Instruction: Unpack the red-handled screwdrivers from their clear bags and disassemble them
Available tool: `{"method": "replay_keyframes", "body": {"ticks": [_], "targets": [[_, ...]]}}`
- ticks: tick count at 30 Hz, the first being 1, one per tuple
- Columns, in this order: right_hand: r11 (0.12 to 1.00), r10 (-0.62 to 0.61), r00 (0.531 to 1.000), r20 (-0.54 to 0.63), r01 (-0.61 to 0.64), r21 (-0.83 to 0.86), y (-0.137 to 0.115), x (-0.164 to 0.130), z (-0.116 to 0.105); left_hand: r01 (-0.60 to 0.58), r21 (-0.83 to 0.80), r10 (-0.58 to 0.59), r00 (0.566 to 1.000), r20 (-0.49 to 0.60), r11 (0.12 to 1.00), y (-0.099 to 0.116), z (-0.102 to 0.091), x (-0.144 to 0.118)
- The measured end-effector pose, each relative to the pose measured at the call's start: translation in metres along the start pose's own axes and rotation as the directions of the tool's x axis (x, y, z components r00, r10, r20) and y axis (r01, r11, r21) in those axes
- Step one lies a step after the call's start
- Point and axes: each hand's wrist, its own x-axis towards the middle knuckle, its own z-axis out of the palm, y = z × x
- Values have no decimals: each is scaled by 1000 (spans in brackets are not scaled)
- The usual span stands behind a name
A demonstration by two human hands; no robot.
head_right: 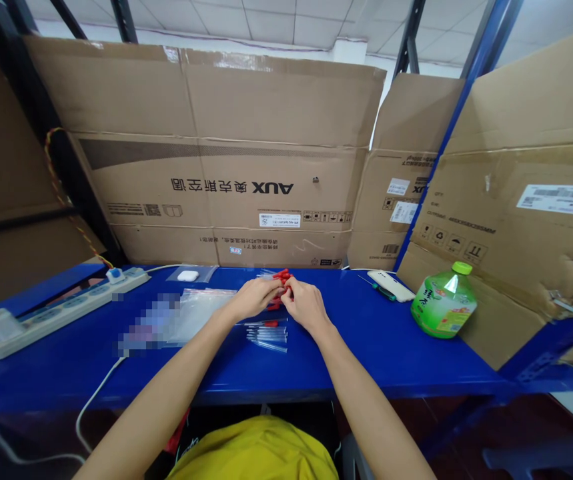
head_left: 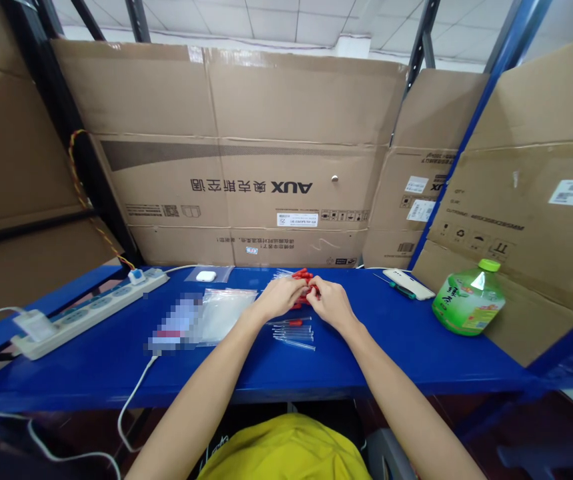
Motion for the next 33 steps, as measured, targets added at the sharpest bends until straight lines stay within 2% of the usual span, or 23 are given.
{"method": "replay_keyframes", "body": {"ticks": [4, 8, 13, 16, 19, 22, 26, 31, 33], "targets": [[1000, 22, 1000, -5, -22, -1, -2, 1, 1, -10, -23, 11, 1000, 16, 1000, 0, -2, 0], [979, 92, 994, -58, -80, 190, -4, 4, -3, -54, -76, 54, 999, -3, 996, -1, -4, 1], [869, 114, 993, -26, -87, 487, 3, 8, -7, -97, -186, 88, 995, -53, 978, 3, -8, 1], [792, 227, 973, -28, -168, 587, 18, 9, -10, -99, -286, 72, 992, -103, 953, 4, -11, 2], [820, 328, 934, -144, -206, 535, 34, 9, -17, -75, -307, 39, 991, -124, 949, 0, -16, 1], [871, 375, 906, -198, -271, 411, 47, 8, -22, -30, -225, 27, 999, -18, 974, -7, -19, -2], [923, 353, 931, -97, -329, 200, 56, 5, -21, -8, -214, 43, 986, 160, 977, -14, -16, -6], [977, 213, 977, 9, -213, 7, 61, -1, -14, 74, -270, 8, 956, 293, 960, -19, -4, -6], [971, 238, 968, 82, -237, -25, 60, -3, -14, 88, -255, 0, 945, 327, 963, -21, -1, -6]]}}
